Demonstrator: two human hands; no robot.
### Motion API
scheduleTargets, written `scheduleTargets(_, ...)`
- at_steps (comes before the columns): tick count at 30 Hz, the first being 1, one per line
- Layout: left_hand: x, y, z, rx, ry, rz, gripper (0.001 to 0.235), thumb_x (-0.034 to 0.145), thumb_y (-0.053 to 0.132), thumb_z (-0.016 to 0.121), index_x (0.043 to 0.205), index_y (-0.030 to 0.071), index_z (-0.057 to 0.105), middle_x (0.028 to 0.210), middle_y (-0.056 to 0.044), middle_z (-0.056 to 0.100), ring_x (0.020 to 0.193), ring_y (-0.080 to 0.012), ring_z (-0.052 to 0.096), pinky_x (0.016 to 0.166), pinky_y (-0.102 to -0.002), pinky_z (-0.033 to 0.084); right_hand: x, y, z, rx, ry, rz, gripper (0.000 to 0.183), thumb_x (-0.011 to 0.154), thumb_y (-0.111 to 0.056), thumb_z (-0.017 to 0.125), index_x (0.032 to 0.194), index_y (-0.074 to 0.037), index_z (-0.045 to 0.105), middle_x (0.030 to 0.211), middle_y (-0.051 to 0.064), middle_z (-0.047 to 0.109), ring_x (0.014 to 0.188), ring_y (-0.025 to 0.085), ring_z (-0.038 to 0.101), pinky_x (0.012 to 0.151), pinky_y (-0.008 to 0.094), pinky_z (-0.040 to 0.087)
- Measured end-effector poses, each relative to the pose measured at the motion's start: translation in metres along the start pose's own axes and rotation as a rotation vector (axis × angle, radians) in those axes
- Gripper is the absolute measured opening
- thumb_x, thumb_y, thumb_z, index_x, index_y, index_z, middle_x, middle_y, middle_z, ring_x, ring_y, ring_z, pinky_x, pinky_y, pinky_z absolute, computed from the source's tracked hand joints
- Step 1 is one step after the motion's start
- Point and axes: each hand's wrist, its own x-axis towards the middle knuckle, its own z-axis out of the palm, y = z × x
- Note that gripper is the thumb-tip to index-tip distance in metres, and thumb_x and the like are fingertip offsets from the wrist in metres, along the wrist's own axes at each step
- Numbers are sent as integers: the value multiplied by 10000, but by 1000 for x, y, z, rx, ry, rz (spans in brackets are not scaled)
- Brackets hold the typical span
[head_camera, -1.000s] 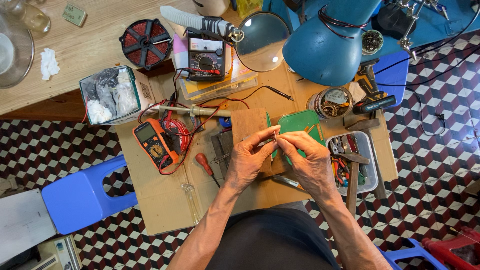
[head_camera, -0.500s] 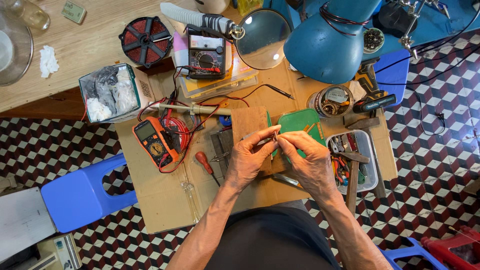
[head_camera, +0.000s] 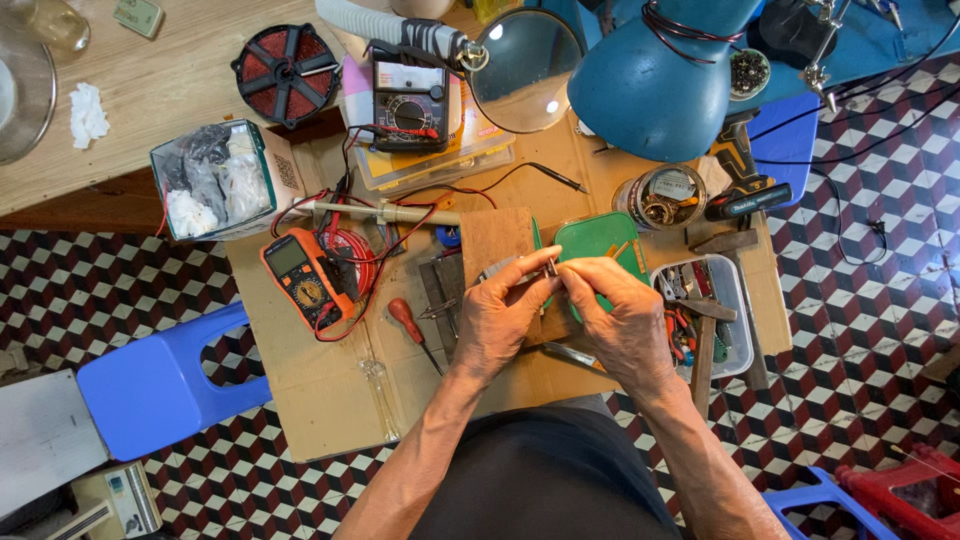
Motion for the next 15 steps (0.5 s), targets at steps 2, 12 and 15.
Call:
scheduleTargets(2, -4, -1, -5, -47, 33, -26, 359, 936, 133, 733, 1294, 134, 701, 1123, 10, 750, 971, -60, 709, 844, -232, 601, -9, 19, -7, 51, 13, 59, 182, 1005, -82, 618, 1137, 5, 709, 1026, 100, 733, 905, 158, 708, 811, 271, 558)
scheduleTargets(12, -56, -21, -49, -429, -15, -262, 277, 939, 95, 732, 1194, -1, 679, 1001, -28, 706, 908, -100, 688, 810, -267, 597, -143, 230, 60, -787, -266, 89, 328, 730, -168, 743, 999, -23, 624, 931, 169, 614, 912, 381, 637, 788, 496, 508)
scheduleTargets(15, -64, -32, -47, -529, -29, -337, 272, 951, 134, 734, 1184, 4, 684, 991, -53, 729, 892, -116, 691, 751, -268, 578, -160, 278, 72, -891, -369, 14, 315, 726, -108, 712, 1015, -53, 600, 923, 140, 602, 917, 346, 638, 825, 475, 503)
